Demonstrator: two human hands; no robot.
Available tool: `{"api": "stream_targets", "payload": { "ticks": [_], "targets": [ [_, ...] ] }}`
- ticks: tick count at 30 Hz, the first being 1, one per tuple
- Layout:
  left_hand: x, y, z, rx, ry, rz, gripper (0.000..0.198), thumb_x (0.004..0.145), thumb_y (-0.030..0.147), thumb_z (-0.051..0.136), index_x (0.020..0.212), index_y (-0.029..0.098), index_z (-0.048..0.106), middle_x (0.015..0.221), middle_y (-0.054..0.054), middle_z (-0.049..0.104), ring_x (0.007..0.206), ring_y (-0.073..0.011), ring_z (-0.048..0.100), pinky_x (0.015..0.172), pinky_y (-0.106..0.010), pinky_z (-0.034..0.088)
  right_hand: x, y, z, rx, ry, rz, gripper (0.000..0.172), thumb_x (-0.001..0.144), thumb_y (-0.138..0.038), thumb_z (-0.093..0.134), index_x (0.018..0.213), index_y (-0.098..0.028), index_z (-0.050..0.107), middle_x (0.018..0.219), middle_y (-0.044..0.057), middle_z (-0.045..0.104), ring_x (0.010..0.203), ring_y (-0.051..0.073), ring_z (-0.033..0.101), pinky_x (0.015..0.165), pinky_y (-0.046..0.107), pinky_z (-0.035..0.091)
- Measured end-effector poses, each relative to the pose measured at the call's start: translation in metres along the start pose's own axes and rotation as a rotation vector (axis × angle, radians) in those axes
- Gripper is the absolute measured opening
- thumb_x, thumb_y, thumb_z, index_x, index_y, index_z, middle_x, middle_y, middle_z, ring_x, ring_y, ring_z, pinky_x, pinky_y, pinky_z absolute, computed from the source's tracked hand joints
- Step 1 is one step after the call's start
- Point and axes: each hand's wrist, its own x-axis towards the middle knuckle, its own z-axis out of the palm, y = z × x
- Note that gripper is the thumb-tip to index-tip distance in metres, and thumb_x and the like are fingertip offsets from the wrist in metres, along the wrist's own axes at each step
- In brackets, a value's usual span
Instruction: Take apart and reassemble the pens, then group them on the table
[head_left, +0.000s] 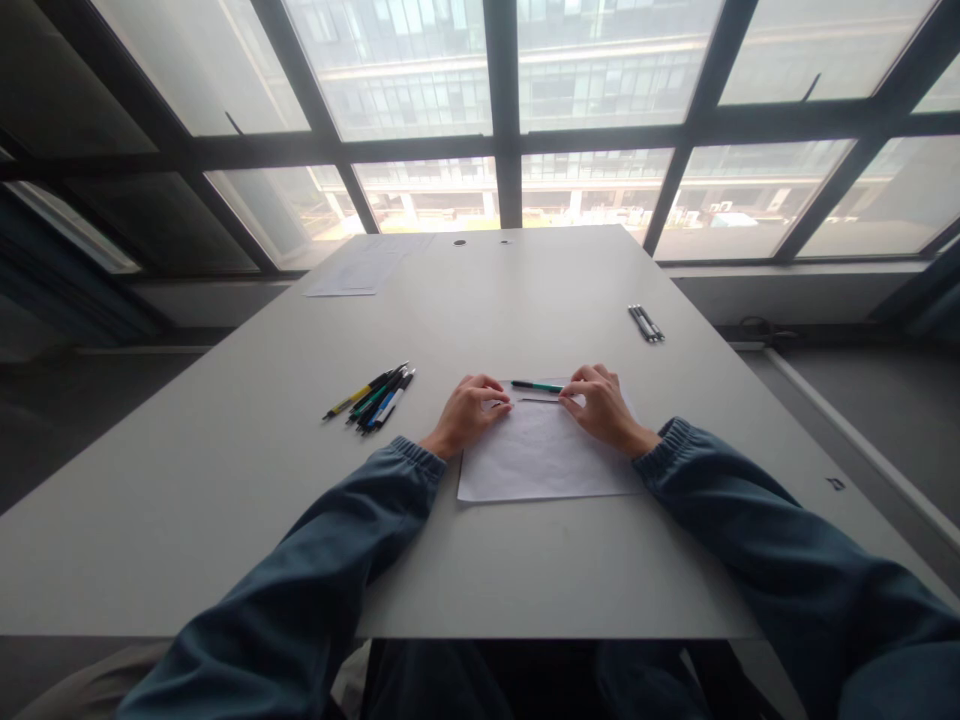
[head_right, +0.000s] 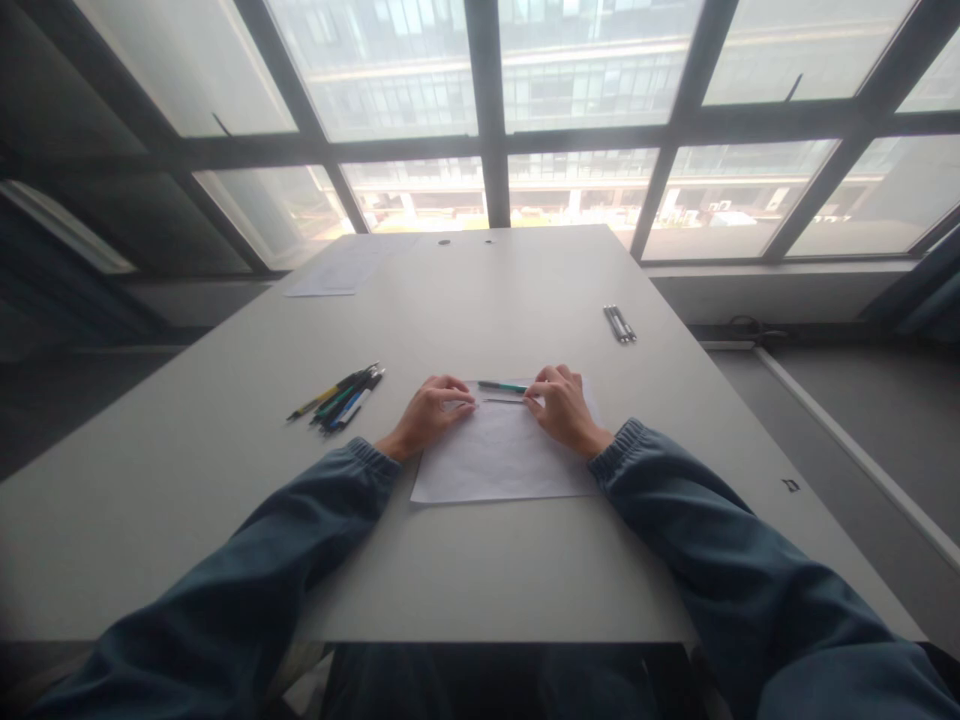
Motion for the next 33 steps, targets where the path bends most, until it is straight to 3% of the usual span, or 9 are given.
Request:
{"api": "stream_targets", "payload": {
  "ticks": [24,29,33],
  "targets": [
    [0.000,0.000,0.000,-0.026,0.000,0.009,0.007,0.083,0.030,0.073,0.080,0.026,0.078,0.097,-0.005,0.073,0.098,-0.0244,0.063,0.098,-0.045,0.049,0.000,0.000,0.000,0.015,-0.077,-0.017,0.008,0.087,-0.018,0.069,0.081,-0.022,0.072,0.096,0.007,0.066,0.096,0.026,0.055,0.086,0.042,0.041],
    [0.002,0.004,-0.002,-0.031,0.078,0.034,0.010,0.086,0.033,0.072,0.083,0.025,0.077,0.096,-0.005,0.074,0.095,-0.0228,0.065,0.097,-0.043,0.050,0.002,-0.002,-0.002,0.078,-0.001,-0.042,0.010,0.092,-0.017,0.060,0.086,-0.021,0.067,0.099,0.008,0.063,0.095,0.025,0.056,0.086,0.040,0.045],
    [0.002,0.011,-0.005,-0.045,0.171,0.050,0.012,0.090,0.035,0.068,0.088,0.025,0.075,0.096,-0.005,0.075,0.095,-0.0222,0.065,0.095,-0.041,0.050,0.003,-0.005,-0.004,0.133,0.042,-0.052,0.012,0.096,-0.019,0.054,0.088,-0.022,0.064,0.089,0.006,0.065,0.085,0.023,0.057,0.082,0.037,0.046]
  ]
}}
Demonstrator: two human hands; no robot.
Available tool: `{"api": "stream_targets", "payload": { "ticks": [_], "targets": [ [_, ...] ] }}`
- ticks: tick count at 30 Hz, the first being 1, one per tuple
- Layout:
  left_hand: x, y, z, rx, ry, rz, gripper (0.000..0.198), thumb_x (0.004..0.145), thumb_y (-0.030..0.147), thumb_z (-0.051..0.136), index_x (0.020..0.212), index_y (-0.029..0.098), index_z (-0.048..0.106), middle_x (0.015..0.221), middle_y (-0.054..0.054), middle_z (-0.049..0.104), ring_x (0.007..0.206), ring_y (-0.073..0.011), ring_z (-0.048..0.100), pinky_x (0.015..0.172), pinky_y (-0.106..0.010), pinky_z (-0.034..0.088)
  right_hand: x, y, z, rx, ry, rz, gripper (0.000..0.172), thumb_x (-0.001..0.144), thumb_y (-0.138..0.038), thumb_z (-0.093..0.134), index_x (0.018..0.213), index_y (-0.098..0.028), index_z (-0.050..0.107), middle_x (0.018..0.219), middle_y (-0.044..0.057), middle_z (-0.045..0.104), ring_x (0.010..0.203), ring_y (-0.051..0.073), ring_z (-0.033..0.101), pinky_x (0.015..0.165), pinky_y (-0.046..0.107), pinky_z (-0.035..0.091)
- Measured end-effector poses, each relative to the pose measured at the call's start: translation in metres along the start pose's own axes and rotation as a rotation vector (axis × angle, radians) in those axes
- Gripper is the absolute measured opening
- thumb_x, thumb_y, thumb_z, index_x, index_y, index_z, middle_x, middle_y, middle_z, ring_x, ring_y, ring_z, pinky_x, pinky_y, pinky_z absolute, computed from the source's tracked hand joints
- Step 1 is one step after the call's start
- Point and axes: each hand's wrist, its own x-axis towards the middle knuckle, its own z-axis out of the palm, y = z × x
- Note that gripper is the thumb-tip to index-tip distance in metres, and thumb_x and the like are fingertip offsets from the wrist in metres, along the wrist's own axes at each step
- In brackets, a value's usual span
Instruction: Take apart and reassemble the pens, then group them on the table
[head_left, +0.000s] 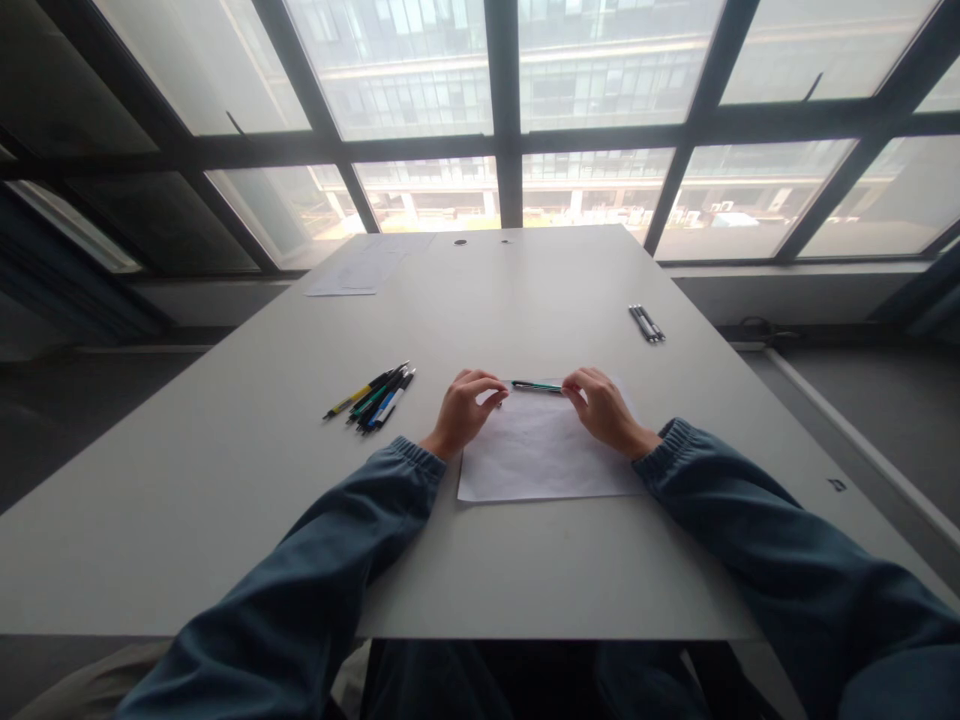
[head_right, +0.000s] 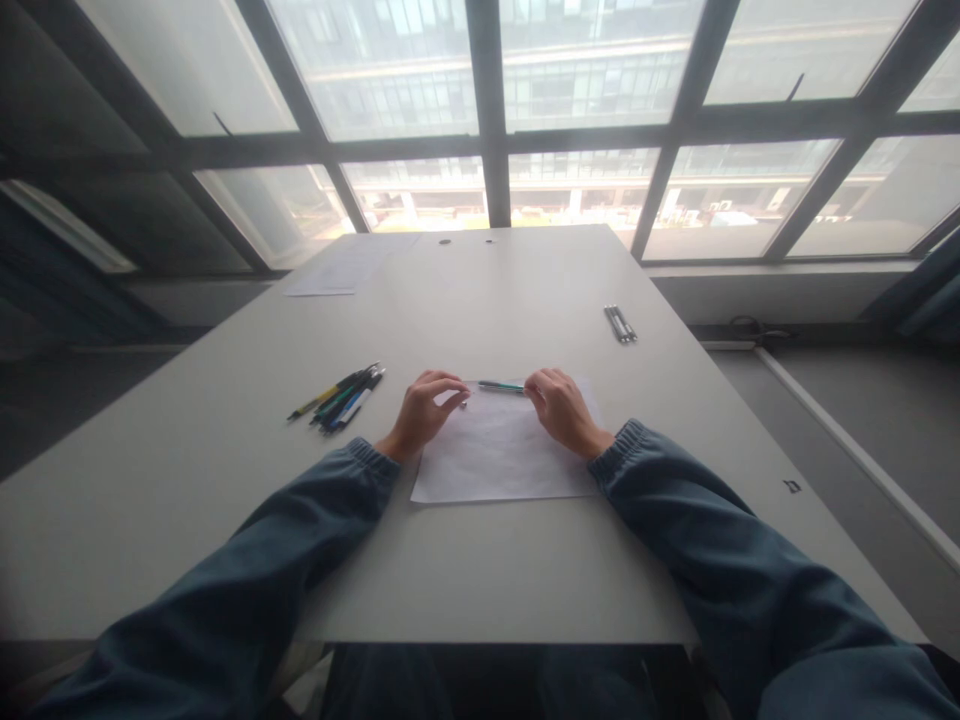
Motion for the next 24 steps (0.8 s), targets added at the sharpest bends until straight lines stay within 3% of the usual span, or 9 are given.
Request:
{"api": "stream_targets", "payload": {
  "ticks": [8,15,24],
  "targets": [
    [-0.0005,0.0056,-0.0024,-0.020,0.066,0.024,0.016,0.093,0.038,0.066,0.090,0.024,0.074,0.087,-0.004,0.075,0.086,-0.0213,0.066,0.085,-0.037,0.053,0.0012,-0.0069,-0.0037,0.007,0.033,-0.044,0.017,0.099,-0.024,0.052,0.086,-0.022,0.063,0.084,0.007,0.066,0.083,0.023,0.057,0.081,0.037,0.046],
    [-0.0005,0.0079,-0.0028,-0.019,0.041,-0.011,0.017,0.093,0.038,0.066,0.091,0.024,0.074,0.088,-0.005,0.075,0.086,-0.0220,0.067,0.086,-0.039,0.054,0.0011,-0.0078,-0.0042,0.007,0.019,-0.050,0.016,0.098,-0.023,0.053,0.087,-0.021,0.063,0.086,0.007,0.067,0.084,0.023,0.057,0.081,0.037,0.046],
    [0.0003,0.0049,-0.0013,-0.011,0.045,0.102,0.016,0.094,0.035,0.066,0.089,0.021,0.074,0.087,-0.004,0.076,0.084,-0.0199,0.066,0.083,-0.036,0.053,0.0010,-0.0067,-0.0028,0.037,0.024,-0.105,0.014,0.098,-0.020,0.055,0.086,-0.020,0.063,0.085,0.007,0.066,0.083,0.022,0.057,0.079,0.036,0.046]
  ]
}}
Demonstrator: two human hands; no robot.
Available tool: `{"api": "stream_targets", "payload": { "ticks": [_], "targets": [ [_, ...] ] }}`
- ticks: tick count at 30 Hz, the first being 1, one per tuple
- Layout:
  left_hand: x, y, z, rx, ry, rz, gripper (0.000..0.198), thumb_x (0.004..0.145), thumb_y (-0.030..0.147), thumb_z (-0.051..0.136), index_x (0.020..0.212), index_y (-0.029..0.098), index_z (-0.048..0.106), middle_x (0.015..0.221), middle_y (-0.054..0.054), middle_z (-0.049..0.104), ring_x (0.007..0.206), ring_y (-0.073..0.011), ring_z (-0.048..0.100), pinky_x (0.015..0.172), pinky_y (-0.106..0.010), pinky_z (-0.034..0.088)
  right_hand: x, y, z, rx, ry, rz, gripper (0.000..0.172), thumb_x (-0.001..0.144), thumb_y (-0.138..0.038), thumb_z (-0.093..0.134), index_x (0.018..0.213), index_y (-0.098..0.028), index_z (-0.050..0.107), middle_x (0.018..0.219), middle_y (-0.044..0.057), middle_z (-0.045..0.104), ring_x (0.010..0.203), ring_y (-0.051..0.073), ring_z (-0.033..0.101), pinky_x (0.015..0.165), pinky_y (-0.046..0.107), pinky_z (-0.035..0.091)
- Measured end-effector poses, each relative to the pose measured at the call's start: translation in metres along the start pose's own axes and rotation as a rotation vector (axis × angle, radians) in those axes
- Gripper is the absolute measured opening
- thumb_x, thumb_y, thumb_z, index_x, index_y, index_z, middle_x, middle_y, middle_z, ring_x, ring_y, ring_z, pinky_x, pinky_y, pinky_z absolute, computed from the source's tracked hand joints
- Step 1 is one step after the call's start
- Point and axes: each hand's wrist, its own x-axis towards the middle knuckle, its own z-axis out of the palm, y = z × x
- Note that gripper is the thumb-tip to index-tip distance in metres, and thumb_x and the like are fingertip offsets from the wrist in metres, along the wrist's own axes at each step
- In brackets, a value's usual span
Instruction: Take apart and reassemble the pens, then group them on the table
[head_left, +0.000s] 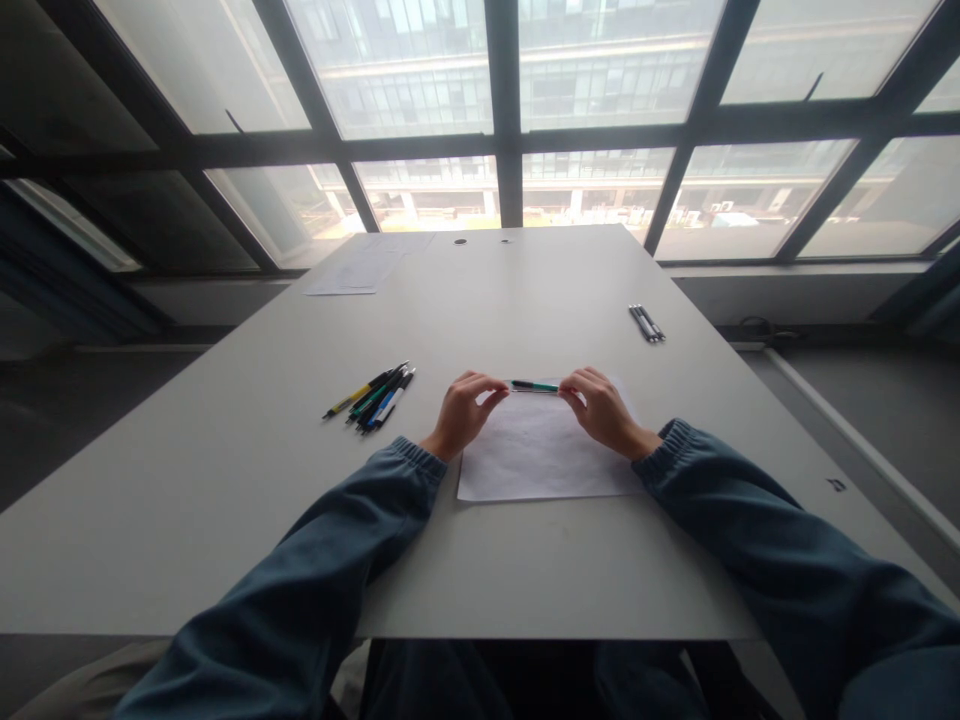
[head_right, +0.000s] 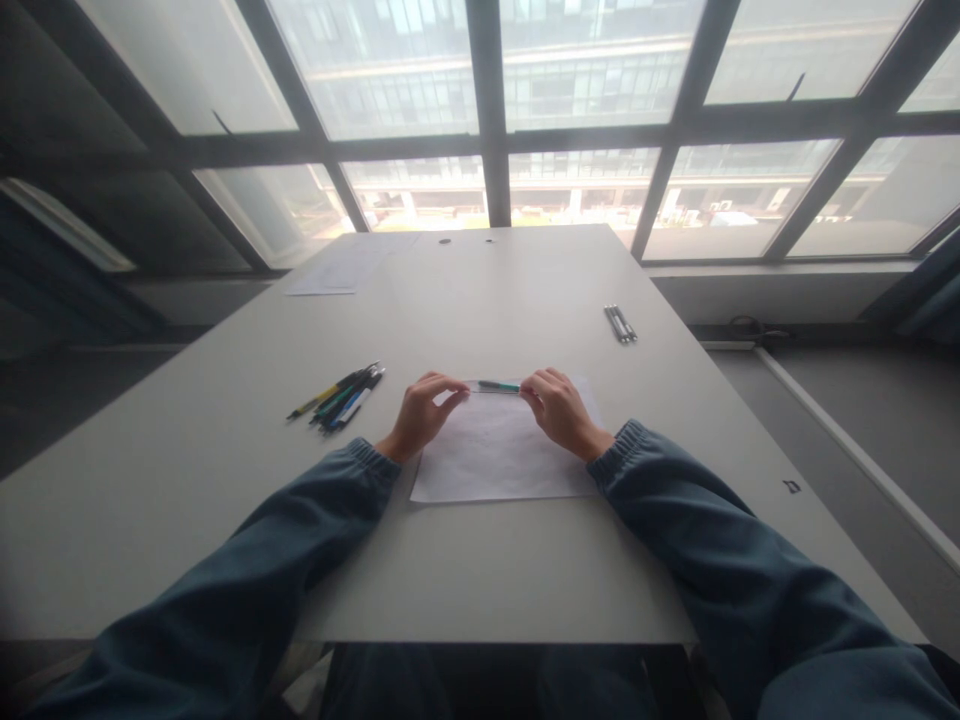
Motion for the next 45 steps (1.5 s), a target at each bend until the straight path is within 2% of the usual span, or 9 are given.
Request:
{"api": "stream_targets", "payload": {
  "ticks": [14,22,25,27,29,31,34,39,45],
  "targets": [
    [0.000,0.007,0.001,-0.076,-0.015,0.109,0.006,0.090,0.026,0.071,0.092,0.021,0.072,0.088,-0.003,0.076,0.085,-0.0179,0.065,0.080,-0.034,0.054,0.000,-0.004,0.000,0.112,-0.059,-0.117,0.004,0.096,-0.021,0.062,0.094,-0.022,0.065,0.089,0.006,0.067,0.087,0.022,0.057,0.080,0.038,0.049],
    [0.000,0.010,0.000,-0.105,-0.050,0.139,0.004,0.090,0.024,0.070,0.092,0.021,0.072,0.088,-0.003,0.075,0.086,-0.0177,0.065,0.082,-0.034,0.054,-0.001,-0.004,0.001,0.141,-0.115,-0.164,0.011,0.098,-0.020,0.058,0.092,-0.021,0.067,0.089,0.007,0.068,0.086,0.021,0.059,0.079,0.037,0.050],
    [0.000,0.010,0.000,-0.104,-0.066,0.136,0.008,0.090,0.027,0.071,0.095,0.021,0.072,0.091,-0.004,0.074,0.088,-0.0186,0.065,0.083,-0.034,0.054,-0.001,-0.004,0.001,0.145,-0.108,-0.153,0.012,0.098,-0.020,0.058,0.092,-0.022,0.068,0.088,0.007,0.068,0.086,0.022,0.059,0.078,0.037,0.050],
    [0.000,0.010,0.000,-0.089,-0.073,0.130,0.023,0.086,0.033,0.076,0.105,0.022,0.071,0.098,-0.005,0.074,0.091,-0.0197,0.064,0.086,-0.036,0.054,0.000,-0.005,0.001,0.144,-0.098,-0.138,0.012,0.098,-0.020,0.058,0.091,-0.022,0.068,0.087,0.006,0.068,0.085,0.021,0.059,0.077,0.037,0.050],
    [0.000,0.008,0.000,-0.061,-0.068,0.101,0.042,0.081,0.038,0.080,0.118,0.022,0.067,0.105,-0.006,0.073,0.094,-0.0208,0.064,0.089,-0.038,0.053,0.000,-0.005,0.001,0.142,-0.075,-0.122,0.013,0.097,-0.019,0.058,0.090,-0.022,0.068,0.086,0.006,0.067,0.084,0.021,0.059,0.077,0.037,0.050],
    [-0.001,0.004,0.001,-0.013,-0.040,0.036,0.050,0.082,0.040,0.079,0.126,0.023,0.062,0.106,-0.005,0.072,0.095,-0.0211,0.063,0.091,-0.038,0.052,0.001,-0.004,0.001,0.136,-0.036,-0.098,0.013,0.097,-0.019,0.058,0.089,-0.022,0.067,0.086,0.006,0.067,0.085,0.022,0.059,0.078,0.037,0.049],
    [-0.003,-0.006,0.002,0.109,-0.007,-0.083,0.040,0.087,0.035,0.075,0.123,0.022,0.064,0.103,-0.005,0.071,0.095,-0.0217,0.062,0.093,-0.039,0.050,0.001,-0.002,0.001,0.120,0.036,-0.054,0.013,0.097,-0.019,0.058,0.088,-0.022,0.067,0.086,0.006,0.067,0.085,0.022,0.059,0.079,0.038,0.050],
    [-0.005,-0.015,0.002,0.278,-0.126,-0.244,0.022,0.086,0.030,0.075,0.106,0.023,0.075,0.100,-0.005,0.071,0.100,-0.0247,0.061,0.096,-0.041,0.048,0.001,-0.001,0.001,0.080,0.103,-0.006,0.013,0.096,-0.018,0.058,0.086,-0.022,0.066,0.085,0.006,0.067,0.085,0.022,0.059,0.079,0.037,0.049],
    [-0.007,-0.015,0.002,0.299,-0.161,-0.254,0.015,0.086,0.033,0.073,0.097,0.026,0.080,0.094,-0.004,0.070,0.092,-0.0223,0.062,0.092,-0.038,0.049,0.002,-0.002,0.001,0.075,0.095,0.013,0.013,0.095,-0.018,0.058,0.086,-0.022,0.067,0.084,0.006,0.067,0.084,0.022,0.059,0.079,0.037,0.049]
  ]
}}
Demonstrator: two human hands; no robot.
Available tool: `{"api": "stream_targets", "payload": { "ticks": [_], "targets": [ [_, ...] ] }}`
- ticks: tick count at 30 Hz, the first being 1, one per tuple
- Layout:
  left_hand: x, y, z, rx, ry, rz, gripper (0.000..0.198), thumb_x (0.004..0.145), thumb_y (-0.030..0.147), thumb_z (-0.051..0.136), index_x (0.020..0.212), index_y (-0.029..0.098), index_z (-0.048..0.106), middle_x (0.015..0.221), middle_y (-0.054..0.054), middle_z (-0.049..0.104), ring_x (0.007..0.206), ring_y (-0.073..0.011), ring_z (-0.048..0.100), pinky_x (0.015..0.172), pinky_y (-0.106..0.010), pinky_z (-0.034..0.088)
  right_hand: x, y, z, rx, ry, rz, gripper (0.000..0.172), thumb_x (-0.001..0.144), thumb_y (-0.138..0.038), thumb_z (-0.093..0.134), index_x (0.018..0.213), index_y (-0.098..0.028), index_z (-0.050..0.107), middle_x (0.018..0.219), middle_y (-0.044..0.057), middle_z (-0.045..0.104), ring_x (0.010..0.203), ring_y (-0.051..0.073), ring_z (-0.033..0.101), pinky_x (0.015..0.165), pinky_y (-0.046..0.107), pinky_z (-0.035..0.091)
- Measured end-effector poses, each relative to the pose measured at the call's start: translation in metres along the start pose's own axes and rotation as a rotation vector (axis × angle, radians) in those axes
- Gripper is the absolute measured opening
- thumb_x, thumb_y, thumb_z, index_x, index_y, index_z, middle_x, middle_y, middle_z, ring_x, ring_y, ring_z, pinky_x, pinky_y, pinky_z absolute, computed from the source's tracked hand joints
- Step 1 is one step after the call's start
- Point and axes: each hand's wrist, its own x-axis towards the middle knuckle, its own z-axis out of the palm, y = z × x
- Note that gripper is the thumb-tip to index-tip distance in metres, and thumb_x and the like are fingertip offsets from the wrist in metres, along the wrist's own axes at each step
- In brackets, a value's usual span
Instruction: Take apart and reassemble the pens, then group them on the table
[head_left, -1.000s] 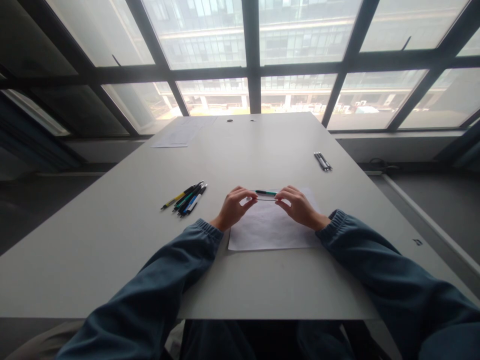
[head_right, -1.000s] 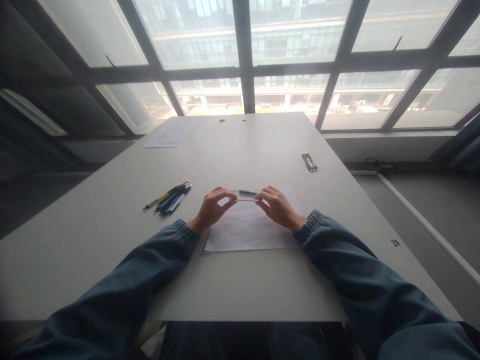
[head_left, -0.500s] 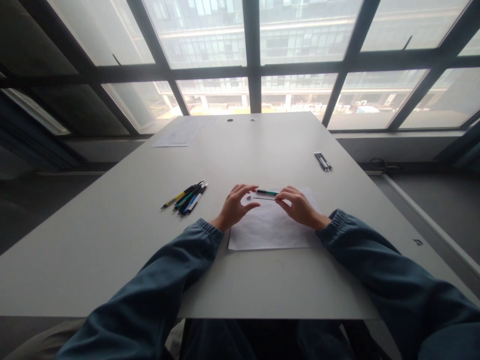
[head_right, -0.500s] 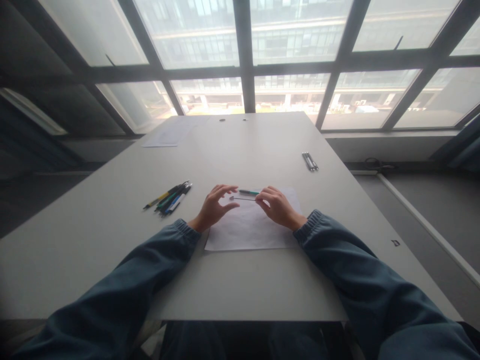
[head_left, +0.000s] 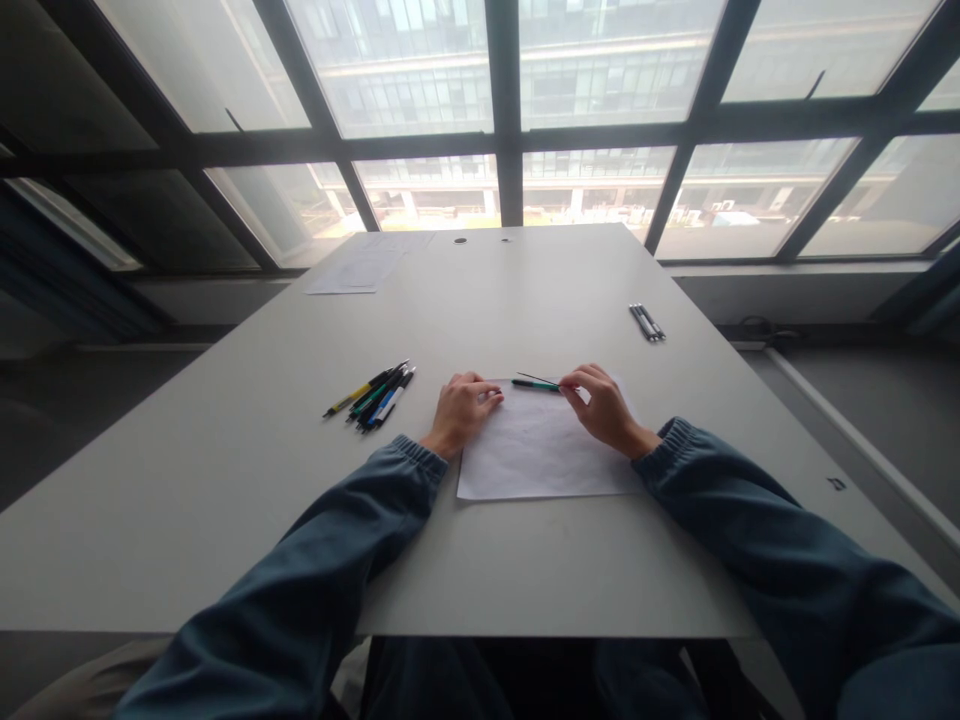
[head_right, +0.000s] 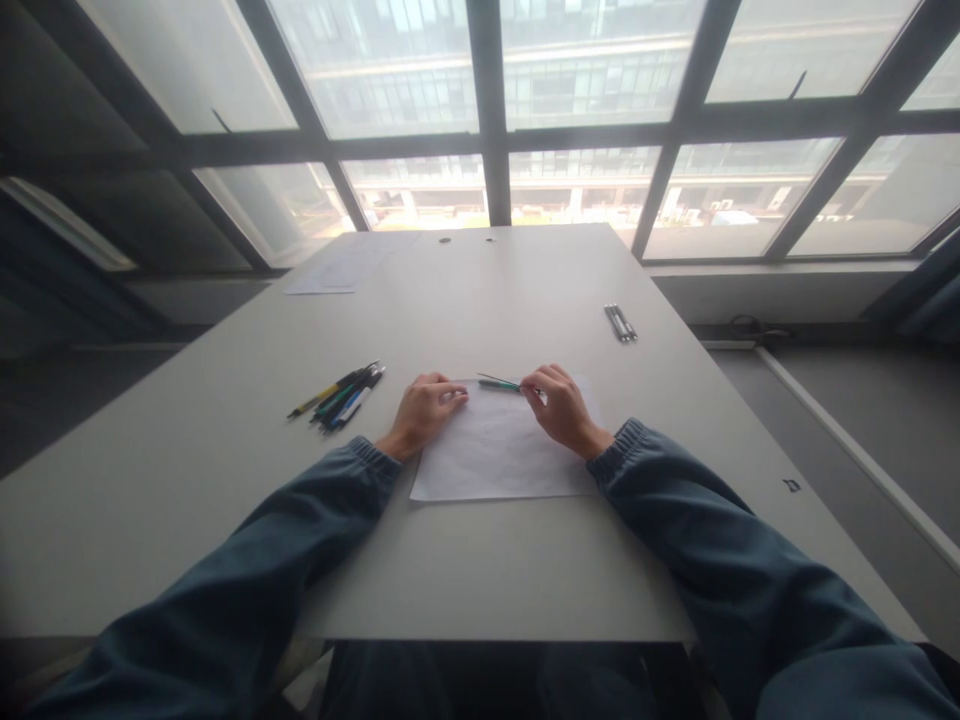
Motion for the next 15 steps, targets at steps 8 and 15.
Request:
{"api": "stream_targets", "payload": {
  "ticks": [8,15],
  "targets": [
    [0.001,-0.005,0.005,-0.103,0.096,0.152,0.007,0.085,0.026,0.073,0.087,0.025,0.080,0.088,-0.004,0.074,0.085,-0.0217,0.066,0.083,-0.037,0.052,0.000,-0.001,0.000,0.015,-0.008,-0.007,0.014,0.096,-0.020,0.057,0.087,-0.022,0.068,0.084,0.007,0.067,0.084,0.023,0.058,0.078,0.040,0.050],
    [0.002,0.012,-0.003,-0.261,0.219,0.213,0.009,0.087,0.029,0.074,0.092,0.021,0.075,0.086,-0.003,0.076,0.082,-0.0196,0.069,0.083,-0.036,0.054,-0.001,0.004,0.001,0.013,-0.027,-0.024,0.015,0.097,-0.020,0.057,0.088,-0.022,0.068,0.086,0.007,0.066,0.085,0.023,0.058,0.079,0.040,0.050]
  ]
}}
